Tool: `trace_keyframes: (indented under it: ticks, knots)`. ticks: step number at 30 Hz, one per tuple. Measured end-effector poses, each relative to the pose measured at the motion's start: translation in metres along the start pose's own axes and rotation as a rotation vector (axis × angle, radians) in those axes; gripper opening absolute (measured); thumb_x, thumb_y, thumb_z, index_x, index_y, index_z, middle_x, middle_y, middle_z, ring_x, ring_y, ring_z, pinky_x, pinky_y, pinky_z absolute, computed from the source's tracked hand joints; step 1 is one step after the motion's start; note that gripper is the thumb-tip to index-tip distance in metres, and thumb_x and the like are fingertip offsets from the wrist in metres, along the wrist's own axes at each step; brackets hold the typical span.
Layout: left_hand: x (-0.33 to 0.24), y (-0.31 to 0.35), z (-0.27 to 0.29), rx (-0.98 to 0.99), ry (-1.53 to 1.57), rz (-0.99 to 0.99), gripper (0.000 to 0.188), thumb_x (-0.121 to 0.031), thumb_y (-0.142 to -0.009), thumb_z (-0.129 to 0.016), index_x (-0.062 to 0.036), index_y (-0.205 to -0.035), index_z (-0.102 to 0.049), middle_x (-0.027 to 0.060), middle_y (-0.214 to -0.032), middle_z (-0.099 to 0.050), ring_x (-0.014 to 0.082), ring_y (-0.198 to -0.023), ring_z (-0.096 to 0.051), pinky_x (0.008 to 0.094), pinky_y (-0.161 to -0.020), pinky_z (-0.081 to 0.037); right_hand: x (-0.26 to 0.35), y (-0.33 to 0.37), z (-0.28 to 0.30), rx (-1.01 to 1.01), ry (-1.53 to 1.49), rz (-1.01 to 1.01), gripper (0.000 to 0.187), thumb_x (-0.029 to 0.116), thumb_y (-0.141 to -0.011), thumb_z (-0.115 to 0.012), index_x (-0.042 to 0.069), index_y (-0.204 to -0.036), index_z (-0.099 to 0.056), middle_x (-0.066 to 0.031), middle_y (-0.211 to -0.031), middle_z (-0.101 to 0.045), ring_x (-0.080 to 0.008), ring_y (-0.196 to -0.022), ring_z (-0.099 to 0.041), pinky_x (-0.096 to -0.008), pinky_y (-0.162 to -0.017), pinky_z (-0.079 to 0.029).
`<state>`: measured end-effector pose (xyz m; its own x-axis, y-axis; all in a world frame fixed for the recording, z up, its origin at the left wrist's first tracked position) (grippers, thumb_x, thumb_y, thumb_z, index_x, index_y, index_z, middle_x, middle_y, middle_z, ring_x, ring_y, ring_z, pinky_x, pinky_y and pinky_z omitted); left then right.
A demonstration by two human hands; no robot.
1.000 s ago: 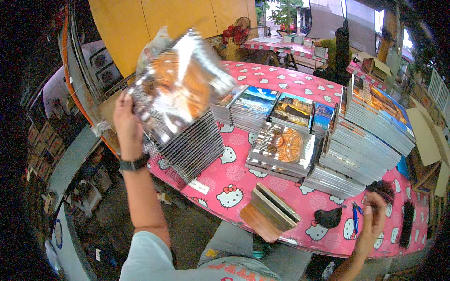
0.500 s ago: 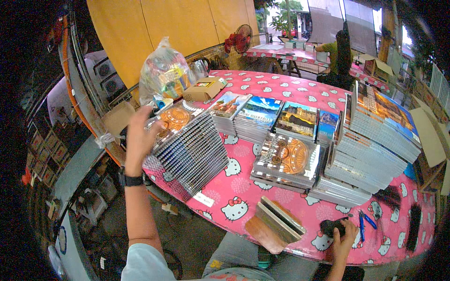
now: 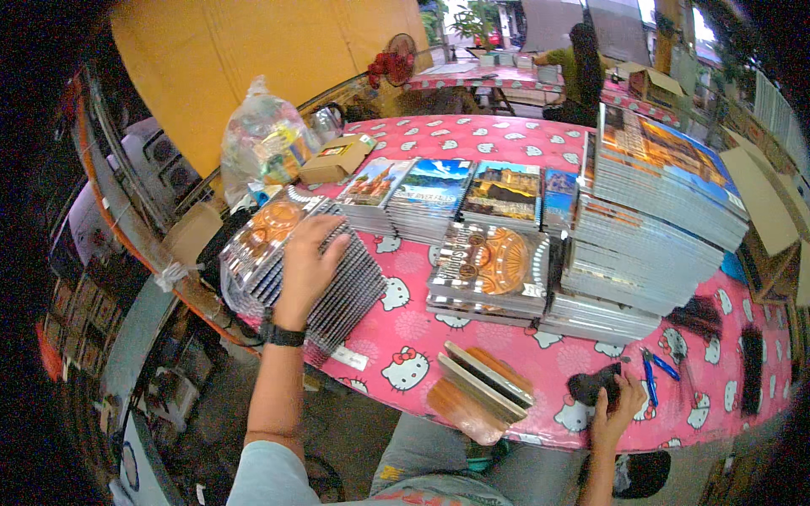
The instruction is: The person organizes and packs notebooks into a cardboard box by hand. The person removes notebooks from a stack on a table, places them into a cardboard box, and luego takes other notebooks, aligns their spines, and prepares them for further processing.
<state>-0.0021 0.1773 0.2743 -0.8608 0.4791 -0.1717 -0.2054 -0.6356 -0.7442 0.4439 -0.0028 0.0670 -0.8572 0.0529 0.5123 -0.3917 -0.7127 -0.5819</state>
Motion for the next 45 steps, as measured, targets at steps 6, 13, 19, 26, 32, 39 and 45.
trace_keyframes:
  ticks: [6,13,19,26,32,39,45]
  knots:
    - [0.034,0.032,-0.2,0.314,0.469,0.45,0.036,-0.029,-0.08,-0.06,-0.0004,-0.1,-0.062,0.0173,-0.095,-0.063,0.0235,-0.083,-0.061,0.0322,-0.073,-0.046,-0.001,0.001,-0.002,-0.042,-0.028,0.012,0.03,0.012,-0.075,-0.059,0.002,-0.103,-0.055,-0.0167,-0.112,-0.05,-0.0324,-0.107,-0.041,-0.0421,-0.094,-0.03]
    - [0.064,0.046,-0.229,0.31,0.549,0.472,0.032,-0.025,-0.074,-0.067,0.0014,-0.092,-0.064,0.0138,-0.077,-0.065,0.0201,-0.069,-0.062,0.0311,-0.064,-0.046,0.001,-0.002,0.002,-0.061,-0.076,-0.003,0.028,0.009,-0.072,-0.059,0.002,-0.098,-0.055,-0.0165,-0.109,-0.051,-0.0324,-0.104,-0.043,-0.0417,-0.092,-0.032]
    - [0.06,0.053,-0.224,0.348,0.809,0.729,0.018,-0.007,-0.077,-0.063,0.0037,-0.091,-0.062,0.0045,-0.08,-0.064,0.0098,-0.067,-0.057,0.0237,-0.062,-0.045,-0.001,-0.004,0.008,-0.063,-0.099,-0.038,0.024,0.005,-0.071,-0.057,0.002,-0.095,-0.056,-0.0145,-0.105,-0.054,-0.0307,-0.102,-0.044,-0.0399,-0.09,-0.034]
    - [0.065,0.058,-0.227,0.321,0.977,0.821,0.015,-0.002,-0.076,-0.061,0.0041,-0.09,-0.062,0.0066,-0.081,-0.064,0.0107,-0.068,-0.058,0.0227,-0.064,-0.045,0.001,-0.005,0.01,-0.081,-0.123,-0.056,0.023,0.002,-0.07,-0.056,0.001,-0.093,-0.056,-0.0151,-0.103,-0.054,-0.0306,-0.099,-0.046,-0.0383,-0.087,-0.037]
    - [0.062,0.063,-0.225,0.337,1.016,0.851,0.022,-0.004,-0.076,-0.063,0.0045,-0.096,-0.06,0.008,-0.086,-0.063,0.0122,-0.073,-0.058,0.0227,-0.067,-0.045,0.004,-0.006,0.01,-0.088,-0.144,-0.045,0.022,0.002,-0.07,-0.056,0.001,-0.091,-0.056,-0.0159,-0.1,-0.055,-0.0309,-0.097,-0.047,-0.0382,-0.086,-0.038]
    - [-0.051,0.011,-0.155,0.208,0.34,0.035,0.049,-0.019,-0.066,-0.073,-0.0018,-0.108,-0.055,0.0153,-0.106,-0.055,0.028,-0.098,-0.052,0.034,-0.085,-0.042,-0.003,-0.008,0.015,-0.102,-0.141,-0.084,0.022,0.002,-0.07,-0.056,0.001,-0.091,-0.056,-0.016,-0.1,-0.055,-0.0311,-0.097,-0.047,-0.0383,-0.086,-0.038]
    - [-0.136,0.036,-0.172,0.426,0.305,-0.427,0.05,-0.017,-0.064,-0.073,-0.0072,-0.109,-0.056,0.0108,-0.106,-0.055,0.0296,-0.096,-0.052,0.0363,-0.083,-0.043,0.002,-0.009,0.009,-0.077,-0.153,-0.065,0.022,0.001,-0.069,-0.056,0.001,-0.092,-0.056,-0.0156,-0.1,-0.056,-0.0312,-0.097,-0.048,-0.0383,-0.086,-0.038]
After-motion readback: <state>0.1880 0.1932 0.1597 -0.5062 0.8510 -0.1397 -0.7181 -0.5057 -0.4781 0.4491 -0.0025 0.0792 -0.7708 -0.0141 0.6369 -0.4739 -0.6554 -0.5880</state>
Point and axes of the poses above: each hand's wrist, its own y-axis away from the middle knuckle, its own z-axis out of the back of the hand, x = y × z, the point moved 9 cm from there along -y, towards the middle knuckle
